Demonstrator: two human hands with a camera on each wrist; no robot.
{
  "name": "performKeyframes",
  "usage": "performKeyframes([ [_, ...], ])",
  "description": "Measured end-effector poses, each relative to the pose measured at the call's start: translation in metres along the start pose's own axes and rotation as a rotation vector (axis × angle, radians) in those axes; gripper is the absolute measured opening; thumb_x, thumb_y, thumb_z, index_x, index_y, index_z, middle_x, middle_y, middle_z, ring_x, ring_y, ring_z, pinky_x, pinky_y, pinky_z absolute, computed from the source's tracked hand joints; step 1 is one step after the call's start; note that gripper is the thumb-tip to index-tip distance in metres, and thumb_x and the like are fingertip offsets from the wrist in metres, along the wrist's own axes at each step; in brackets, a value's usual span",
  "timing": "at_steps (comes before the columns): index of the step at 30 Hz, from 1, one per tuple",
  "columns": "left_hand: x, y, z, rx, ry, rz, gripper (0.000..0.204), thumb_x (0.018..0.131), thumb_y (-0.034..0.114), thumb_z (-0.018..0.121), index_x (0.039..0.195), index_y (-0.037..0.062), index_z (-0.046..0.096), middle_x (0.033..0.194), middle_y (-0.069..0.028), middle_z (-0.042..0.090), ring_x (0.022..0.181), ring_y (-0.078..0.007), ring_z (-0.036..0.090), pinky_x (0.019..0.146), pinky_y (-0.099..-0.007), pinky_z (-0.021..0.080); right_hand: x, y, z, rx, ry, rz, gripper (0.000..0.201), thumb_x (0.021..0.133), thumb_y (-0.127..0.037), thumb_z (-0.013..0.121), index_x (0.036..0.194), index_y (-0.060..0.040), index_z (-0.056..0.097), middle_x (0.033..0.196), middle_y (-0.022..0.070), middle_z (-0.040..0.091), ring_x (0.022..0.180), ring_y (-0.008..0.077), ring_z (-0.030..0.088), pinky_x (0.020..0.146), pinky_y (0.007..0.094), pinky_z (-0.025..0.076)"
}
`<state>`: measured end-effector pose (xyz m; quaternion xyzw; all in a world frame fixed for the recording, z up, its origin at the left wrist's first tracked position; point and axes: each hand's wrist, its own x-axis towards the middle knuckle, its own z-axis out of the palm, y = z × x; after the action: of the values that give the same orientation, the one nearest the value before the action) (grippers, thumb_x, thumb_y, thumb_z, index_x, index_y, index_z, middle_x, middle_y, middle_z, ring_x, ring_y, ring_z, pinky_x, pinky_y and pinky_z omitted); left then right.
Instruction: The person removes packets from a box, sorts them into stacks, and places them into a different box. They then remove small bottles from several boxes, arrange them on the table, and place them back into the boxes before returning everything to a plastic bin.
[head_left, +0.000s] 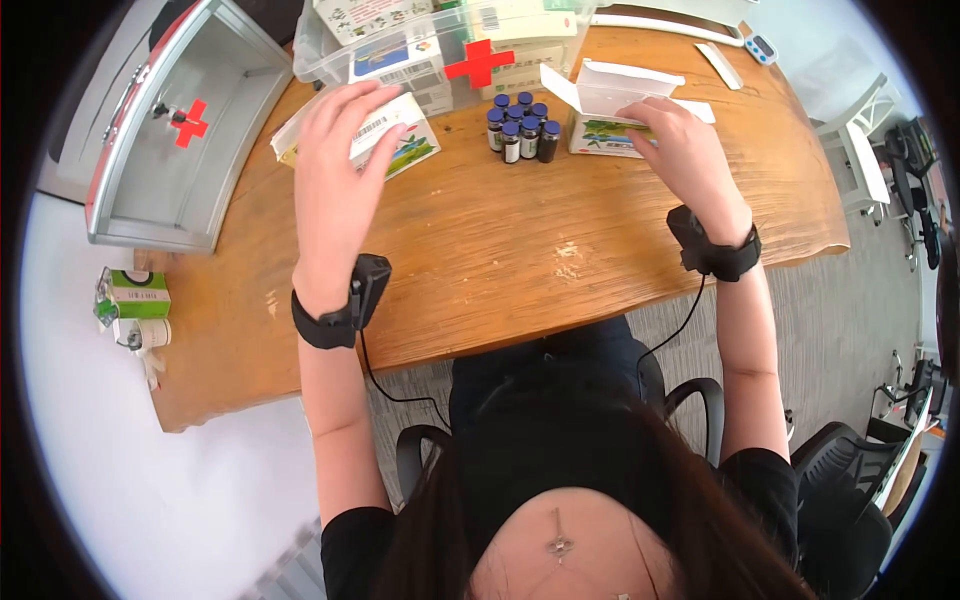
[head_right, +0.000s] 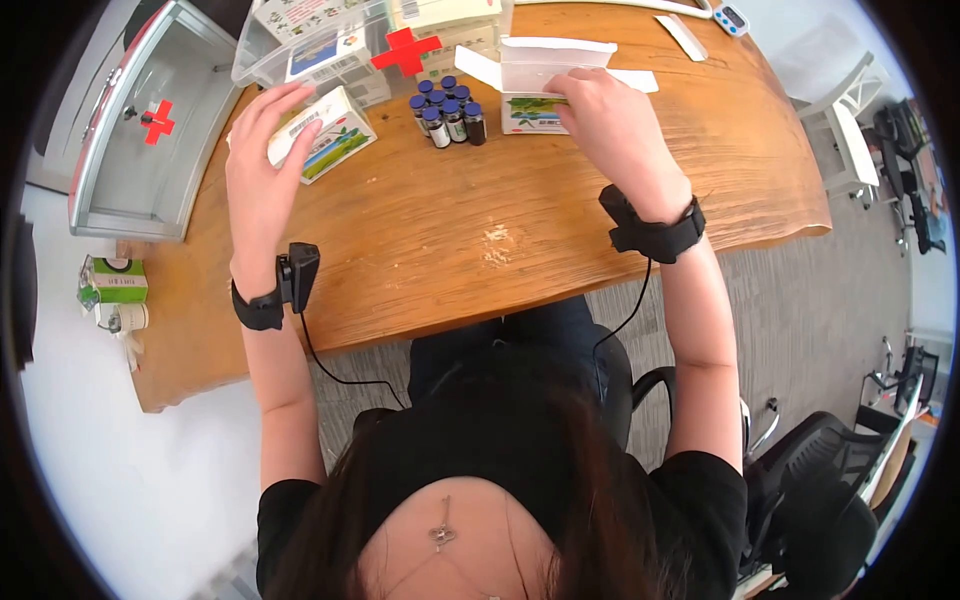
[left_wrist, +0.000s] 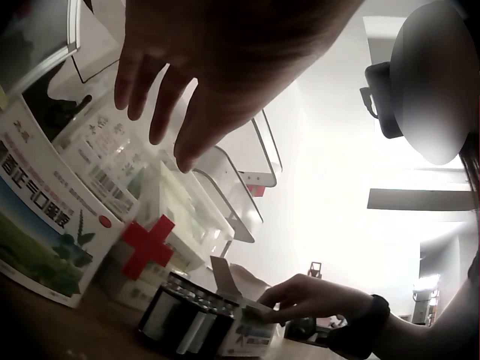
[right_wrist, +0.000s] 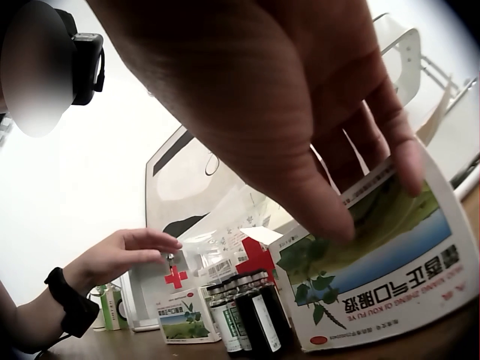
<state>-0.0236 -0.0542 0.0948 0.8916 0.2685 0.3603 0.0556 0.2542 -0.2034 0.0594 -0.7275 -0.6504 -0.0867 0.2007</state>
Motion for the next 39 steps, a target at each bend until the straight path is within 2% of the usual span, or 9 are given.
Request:
performKeyframes([
  [3,0.005,0.021,0.016,-0.097,-0.027,0.058,0.027,0.081,0.013,0.066,0.108,0.0106,0.063,0.11,-0.0055,0.06,0.107,-0.026,0.053,0.093,-0.0368,0.042,-0.005,-0.003,-0.005,0.033,0.048,0.031,0.017,0.08,-0.011,0.064,0.097,-0.0068,0.064,0.086,0.0074,0.062,0.09,0.027,0.06,0.072,0.0373,0.051],
  [4,0.006,0.028,0.021,-0.171,-0.107,-0.003,0.027,0.082,0.013,0.066,0.109,0.011,0.063,0.11,-0.0055,0.059,0.106,-0.0256,0.054,0.091,-0.036,0.043,-0.006,-0.007,-0.009,0.032,0.049,0.029,0.017,0.08,-0.011,0.064,0.097,-0.0068,0.064,0.086,0.0074,0.062,0.09,0.027,0.06,0.072,0.0373,0.051],
  [6,0.008,0.034,0.032,-0.229,-0.216,-0.049,0.026,0.082,0.014,0.066,0.107,0.011,0.062,0.107,-0.0053,0.058,0.104,-0.025,0.054,0.087,-0.0347,0.046,-0.007,-0.016,-0.019,0.056,0.245,-0.031,0.016,0.081,-0.011,0.064,0.096,-0.0057,0.064,0.084,0.0079,0.061,0.084,0.0279,0.061,0.069,0.0367,0.051],
  [9,0.013,0.036,0.05,-0.247,-0.26,0.005,0.026,0.08,0.013,0.067,0.105,0.01,0.062,0.105,-0.0051,0.057,0.102,-0.0255,0.054,0.085,-0.0356,0.046,-0.005,-0.034,-0.021,0.295,0.112,0.009,0.015,0.081,-0.011,0.064,0.095,-0.0047,0.064,0.083,0.0092,0.061,0.075,0.0297,0.061,0.066,0.0363,0.05],
  [10,0.014,0.037,0.053,-0.248,-0.266,0.009,0.026,0.08,0.013,0.067,0.105,0.01,0.062,0.105,-0.0051,0.057,0.102,-0.0255,0.054,0.085,-0.0356,0.046,-0.003,-0.037,-0.015,0.307,0.13,-0.033,0.015,0.083,-0.009,0.064,0.096,-0.0041,0.065,0.084,0.01,0.062,0.068,0.0268,0.061,0.062,0.033,0.05],
  [12,0.017,0.04,0.056,-0.179,-0.227,0.101,0.025,0.078,0.011,0.069,0.102,0.0093,0.062,0.1,-0.0049,0.056,0.097,-0.025,0.055,0.083,-0.0366,0.046,-0.001,-0.044,-0.005,0.295,0.108,-0.03,0.015,0.083,-0.009,0.064,0.097,-0.0037,0.065,0.083,0.0103,0.062,0.067,0.0276,0.061,0.062,0.0339,0.05],
  [18,0.014,0.039,0.058,-0.1,-0.276,0.086,0.024,0.074,0.008,0.071,0.097,0.0067,0.062,0.092,-0.0055,0.055,0.091,-0.025,0.056,0.079,-0.0367,0.047,0.012,-0.06,0.011,0.227,0.058,-0.027,0.019,0.083,-0.01,0.063,0.1,-0.0015,0.063,0.083,0.0138,0.062,0.07,0.0325,0.061,0.064,0.0387,0.05],
  [30,0.007,0.043,0.068,-0.16,-0.243,0.071,0.024,0.077,0.006,0.068,0.099,0.0064,0.06,0.095,-0.0059,0.057,0.085,-0.027,0.06,0.073,-0.0352,0.048,0.019,-0.062,0.027,0.207,0.028,-0.016,0.019,0.082,-0.008,0.062,0.1,-0.001,0.06,0.086,0.0149,0.062,0.077,0.0353,0.061,0.067,0.042,0.049],
  [39,0.007,0.047,0.074,-0.144,-0.231,0.099,0.025,0.077,0.004,0.066,0.102,0.0045,0.06,0.094,-0.0075,0.056,0.092,-0.026,0.058,0.076,-0.0379,0.05,0.021,-0.06,0.036,0.324,0.15,-0.101,0.022,0.081,-0.004,0.059,0.101,0.0017,0.056,0.082,0.0166,0.06,0.073,0.0345,0.062,0.065,0.0418,0.05],
])
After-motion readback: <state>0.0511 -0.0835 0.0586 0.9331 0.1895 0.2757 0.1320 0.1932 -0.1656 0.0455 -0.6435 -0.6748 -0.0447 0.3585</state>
